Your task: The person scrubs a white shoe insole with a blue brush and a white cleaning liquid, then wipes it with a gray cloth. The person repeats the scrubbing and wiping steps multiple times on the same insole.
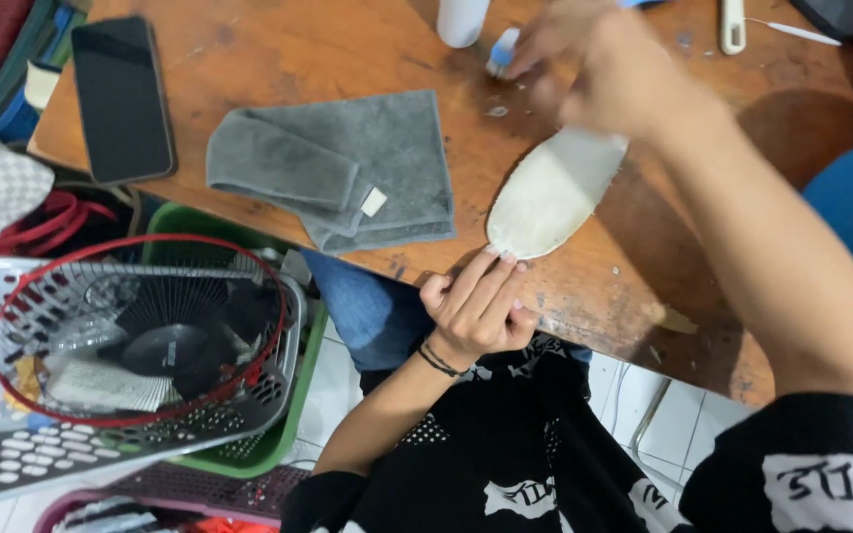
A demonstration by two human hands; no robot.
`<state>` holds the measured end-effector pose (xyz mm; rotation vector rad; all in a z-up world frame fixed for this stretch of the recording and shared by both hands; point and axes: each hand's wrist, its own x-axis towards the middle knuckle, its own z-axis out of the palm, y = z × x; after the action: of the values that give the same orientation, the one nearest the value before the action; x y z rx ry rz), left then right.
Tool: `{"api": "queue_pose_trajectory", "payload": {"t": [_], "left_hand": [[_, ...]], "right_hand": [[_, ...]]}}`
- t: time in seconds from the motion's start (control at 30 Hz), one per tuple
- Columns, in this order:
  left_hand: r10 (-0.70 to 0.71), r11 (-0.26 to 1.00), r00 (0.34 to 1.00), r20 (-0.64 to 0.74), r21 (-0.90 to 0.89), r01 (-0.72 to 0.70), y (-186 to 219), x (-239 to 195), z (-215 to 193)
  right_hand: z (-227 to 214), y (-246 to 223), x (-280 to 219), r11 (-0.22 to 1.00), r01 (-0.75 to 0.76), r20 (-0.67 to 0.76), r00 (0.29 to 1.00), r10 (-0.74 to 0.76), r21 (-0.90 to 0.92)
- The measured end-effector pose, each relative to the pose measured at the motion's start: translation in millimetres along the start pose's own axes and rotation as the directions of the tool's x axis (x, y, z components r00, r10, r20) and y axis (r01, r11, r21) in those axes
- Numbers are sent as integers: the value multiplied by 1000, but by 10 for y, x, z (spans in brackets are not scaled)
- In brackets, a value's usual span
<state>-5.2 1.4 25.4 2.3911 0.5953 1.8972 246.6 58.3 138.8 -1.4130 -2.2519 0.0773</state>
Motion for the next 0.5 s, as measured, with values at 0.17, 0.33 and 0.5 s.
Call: {"api": "queue_pose_trajectory", "payload": {"t": [0.17,0.33,0.5], "left_hand": [[-13,1000,999,49,19,12,15,-74,-26],[11,1000,1000,-29,8,-10,-49,-278,102],[28,1000,999,-36,11,-27,-46,-152,65]], "right_hand": [[764,-981,560,990,118,28,993,-116,-73],[1756,-963,731,939,-25,-103,995,-11,-342],[964,-1057,277,985,-49,-23,998,54,167]]}}
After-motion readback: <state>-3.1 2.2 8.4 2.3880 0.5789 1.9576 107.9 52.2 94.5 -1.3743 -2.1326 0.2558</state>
